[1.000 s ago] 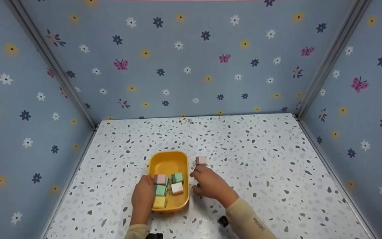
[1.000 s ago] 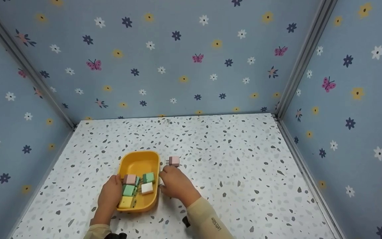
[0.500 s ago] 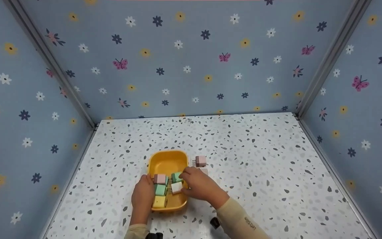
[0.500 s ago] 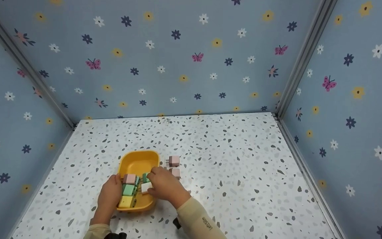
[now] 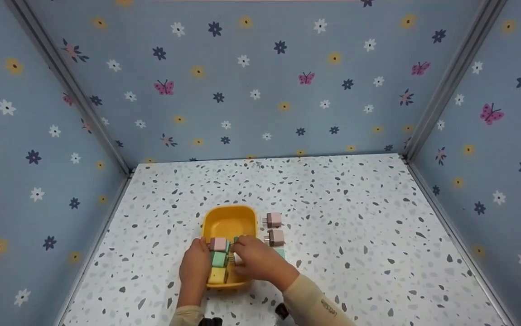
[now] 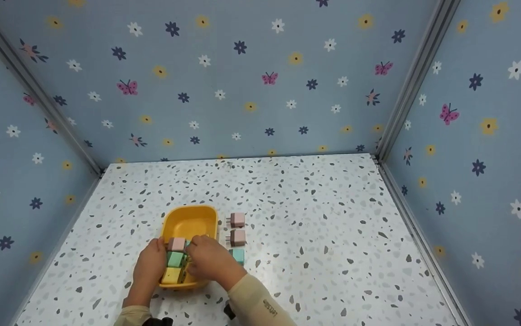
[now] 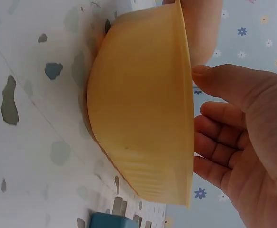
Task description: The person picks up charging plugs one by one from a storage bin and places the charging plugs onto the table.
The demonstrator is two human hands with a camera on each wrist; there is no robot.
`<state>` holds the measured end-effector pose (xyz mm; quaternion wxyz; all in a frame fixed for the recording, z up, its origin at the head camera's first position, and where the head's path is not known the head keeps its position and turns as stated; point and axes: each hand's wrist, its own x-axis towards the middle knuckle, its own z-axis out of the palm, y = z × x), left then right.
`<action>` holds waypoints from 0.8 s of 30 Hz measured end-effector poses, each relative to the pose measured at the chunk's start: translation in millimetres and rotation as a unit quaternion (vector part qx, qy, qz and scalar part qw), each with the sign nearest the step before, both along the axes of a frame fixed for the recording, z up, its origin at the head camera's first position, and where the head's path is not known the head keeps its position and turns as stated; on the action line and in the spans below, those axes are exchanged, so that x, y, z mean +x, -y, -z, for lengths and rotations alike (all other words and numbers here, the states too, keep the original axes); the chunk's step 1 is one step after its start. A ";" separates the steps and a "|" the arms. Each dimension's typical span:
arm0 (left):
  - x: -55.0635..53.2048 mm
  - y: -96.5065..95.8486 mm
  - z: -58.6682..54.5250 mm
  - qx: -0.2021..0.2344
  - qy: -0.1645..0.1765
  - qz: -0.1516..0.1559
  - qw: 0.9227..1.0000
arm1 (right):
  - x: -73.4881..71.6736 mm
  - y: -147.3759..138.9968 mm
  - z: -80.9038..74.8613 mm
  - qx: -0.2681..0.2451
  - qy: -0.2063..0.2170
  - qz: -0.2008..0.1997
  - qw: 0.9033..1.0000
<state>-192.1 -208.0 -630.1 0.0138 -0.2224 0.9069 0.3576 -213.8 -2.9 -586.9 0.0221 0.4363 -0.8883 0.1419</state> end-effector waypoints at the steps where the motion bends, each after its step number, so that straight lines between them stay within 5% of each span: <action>1: 0.0 0.0 -0.1 0.002 0.002 -0.002 1.000 | 0.7 1.7 1.1 0.000 -0.004 -0.001 1.000; 14: 0.9 0.5 0.7 0.001 -0.009 0.000 1.000 | 3.6 13.8 7.9 0.015 0.048 -0.008 0.999; 24: 2.2 1.2 2.4 -0.012 -0.023 0.010 1.000 | 6.4 21.0 11.4 0.023 0.022 -0.032 0.999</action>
